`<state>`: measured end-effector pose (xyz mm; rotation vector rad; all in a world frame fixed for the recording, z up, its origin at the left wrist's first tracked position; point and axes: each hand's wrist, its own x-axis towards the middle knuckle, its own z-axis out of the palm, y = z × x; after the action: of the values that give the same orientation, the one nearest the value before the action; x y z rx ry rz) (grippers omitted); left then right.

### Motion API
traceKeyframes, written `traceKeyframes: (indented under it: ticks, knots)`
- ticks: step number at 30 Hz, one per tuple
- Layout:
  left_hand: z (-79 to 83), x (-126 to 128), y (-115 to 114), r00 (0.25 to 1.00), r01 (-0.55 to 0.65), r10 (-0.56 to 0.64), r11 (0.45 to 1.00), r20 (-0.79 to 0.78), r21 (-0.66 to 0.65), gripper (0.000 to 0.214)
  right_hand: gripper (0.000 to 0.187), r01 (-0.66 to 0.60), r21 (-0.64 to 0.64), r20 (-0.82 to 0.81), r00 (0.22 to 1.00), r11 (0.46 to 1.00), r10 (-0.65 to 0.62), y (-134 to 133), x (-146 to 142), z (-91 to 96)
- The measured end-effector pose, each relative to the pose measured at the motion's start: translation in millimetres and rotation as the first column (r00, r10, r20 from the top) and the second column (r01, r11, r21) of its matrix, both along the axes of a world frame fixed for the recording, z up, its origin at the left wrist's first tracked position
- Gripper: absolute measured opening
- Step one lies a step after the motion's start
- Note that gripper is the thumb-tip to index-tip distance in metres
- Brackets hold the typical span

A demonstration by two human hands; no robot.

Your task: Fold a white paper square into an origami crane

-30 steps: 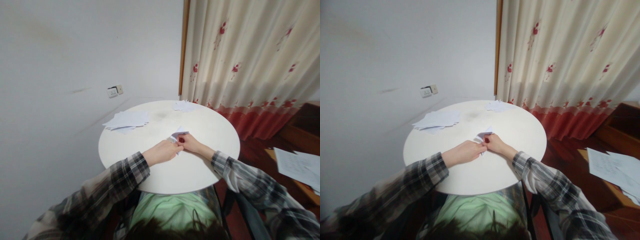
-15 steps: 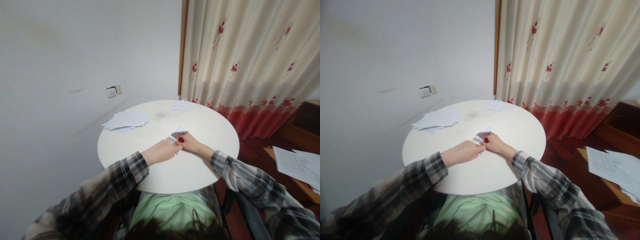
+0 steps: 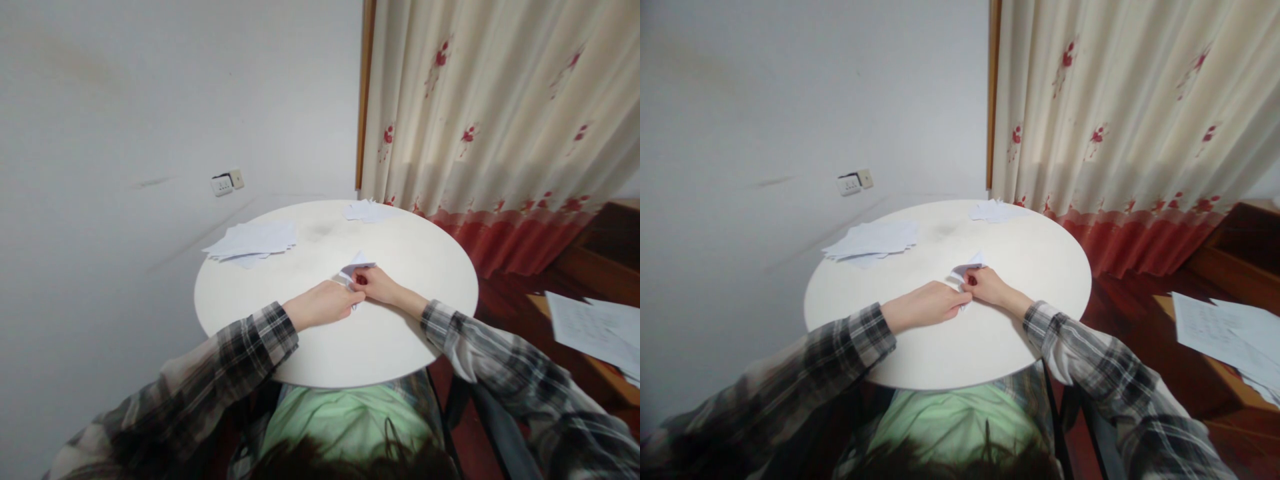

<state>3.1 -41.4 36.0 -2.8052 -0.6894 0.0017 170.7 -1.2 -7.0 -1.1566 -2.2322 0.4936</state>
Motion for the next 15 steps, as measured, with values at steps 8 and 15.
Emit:
traceKeyframes:
  ticks: [8,15]
  knots:
    - [-2.6,-0.8,0.8,0.999,0.017,-0.015,0.999,0.037,-0.05,0.011,0.011,-0.001,0.022,0.009,1.0,1.0,0.001,1.9,0.6,-2.3]
    - [-2.8,-1.3,-1.5,0.999,0.001,0.003,0.997,0.052,-0.082,0.011,0.011,-0.008,0.031,0.003,1.0,1.0,0.008,2.6,2.2,-1.6]
